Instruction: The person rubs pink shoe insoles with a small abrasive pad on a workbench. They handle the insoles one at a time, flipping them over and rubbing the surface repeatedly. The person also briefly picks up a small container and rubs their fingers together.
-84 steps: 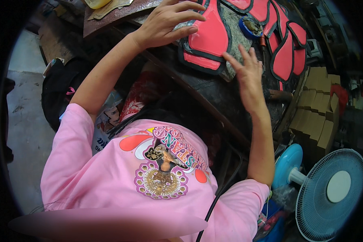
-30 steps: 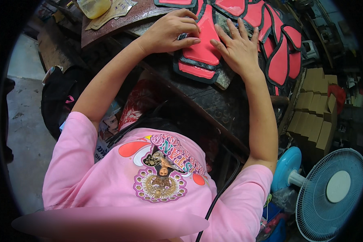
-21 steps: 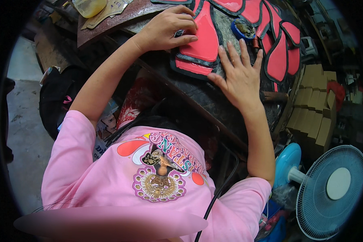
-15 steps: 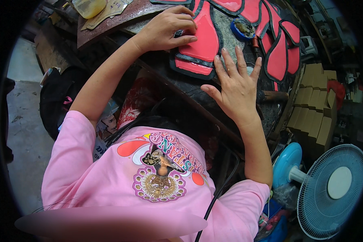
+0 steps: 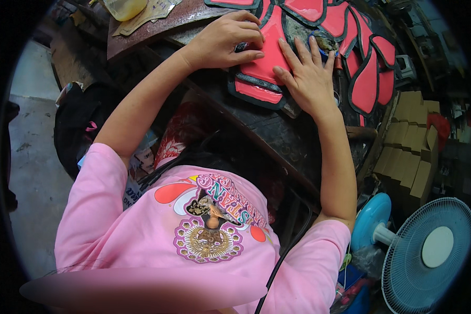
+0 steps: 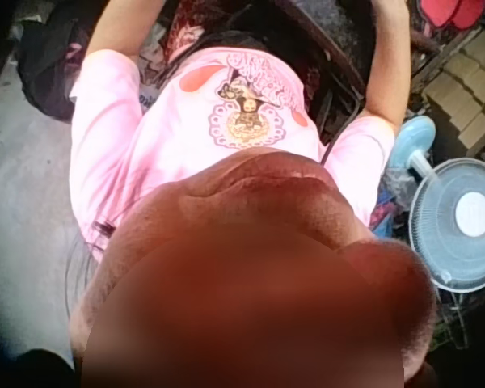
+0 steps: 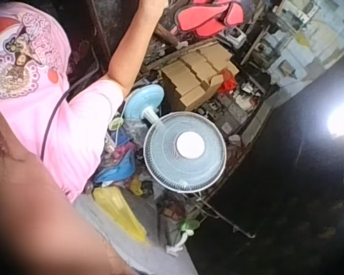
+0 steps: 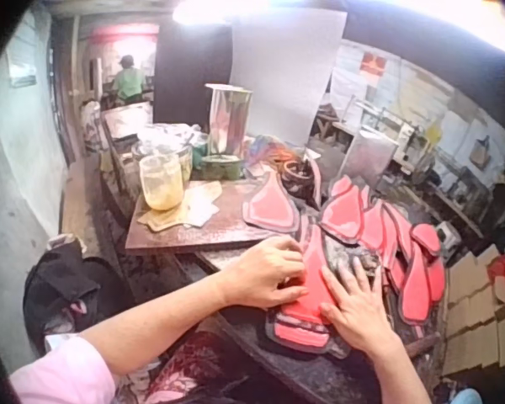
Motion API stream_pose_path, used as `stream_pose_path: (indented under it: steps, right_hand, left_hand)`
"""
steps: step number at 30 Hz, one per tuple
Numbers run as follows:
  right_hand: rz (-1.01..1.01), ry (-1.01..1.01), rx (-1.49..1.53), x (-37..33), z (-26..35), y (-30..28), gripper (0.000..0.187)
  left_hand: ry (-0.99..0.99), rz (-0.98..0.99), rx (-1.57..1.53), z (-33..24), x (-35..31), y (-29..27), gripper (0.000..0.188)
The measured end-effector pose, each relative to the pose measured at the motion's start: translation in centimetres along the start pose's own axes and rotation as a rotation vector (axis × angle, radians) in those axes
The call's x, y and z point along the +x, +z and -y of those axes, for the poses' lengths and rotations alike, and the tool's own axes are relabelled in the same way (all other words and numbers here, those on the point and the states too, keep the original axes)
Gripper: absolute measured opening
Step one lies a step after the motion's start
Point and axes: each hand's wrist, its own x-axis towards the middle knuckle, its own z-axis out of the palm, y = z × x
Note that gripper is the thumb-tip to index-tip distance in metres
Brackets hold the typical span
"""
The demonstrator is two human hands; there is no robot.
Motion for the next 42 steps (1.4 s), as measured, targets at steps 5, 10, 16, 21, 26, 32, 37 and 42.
stream_pose_path:
  steps: [5, 10, 16, 21, 26, 32, 37, 42]
  right_hand:
    - [-0.006, -0.030, 0.067, -3.5, 0.3, -1.9, 0.065]
    - [0.075, 0.013, 0.216, -6.1, 1.8, -4.4, 0.062]
    - [-0.084, 0.016, 0.629, -3.7, -1.1, -4.6, 0.059]
    - [-0.089, -0.018, 0.135, -0.7, 0.1, -1.2, 0.055]
    - [-0.087, 0.048, 0.037, -0.6, 1.5, -0.4, 0.070]
    - [0.078, 0.131, 0.122, -2.9, 2.6, -2.8, 0.081]
    - [0.175, 0.088, 0.178, -4.8, 4.1, -5.6, 0.079]
    - [0.242, 0.123, 0.687, -6.3, 1.8, -7.4, 0.063]
  left_hand:
    - [0.027, -0.073, -0.011, 0.1, 0.1, 0.4, 0.026]
    - [0.050, -0.106, 0.002, 0.1, 0.0, 0.5, 0.029]
    - [0.044, -0.090, 0.000, 0.1, 0.1, 0.6, 0.029]
    - [0.004, 0.001, -0.025, 0.1, 0.0, 0.2, 0.022]
    - [0.033, -0.051, 0.016, 0.2, 0.0, 0.5, 0.026]
    - [0.021, -0.013, 0.036, 0.1, 0.0, 0.4, 0.025]
    - [0.009, 0.019, 0.027, 0.1, 0.0, 0.2, 0.023]
    - [0.033, -0.039, 0.011, 0.1, 0.2, 0.4, 0.026]
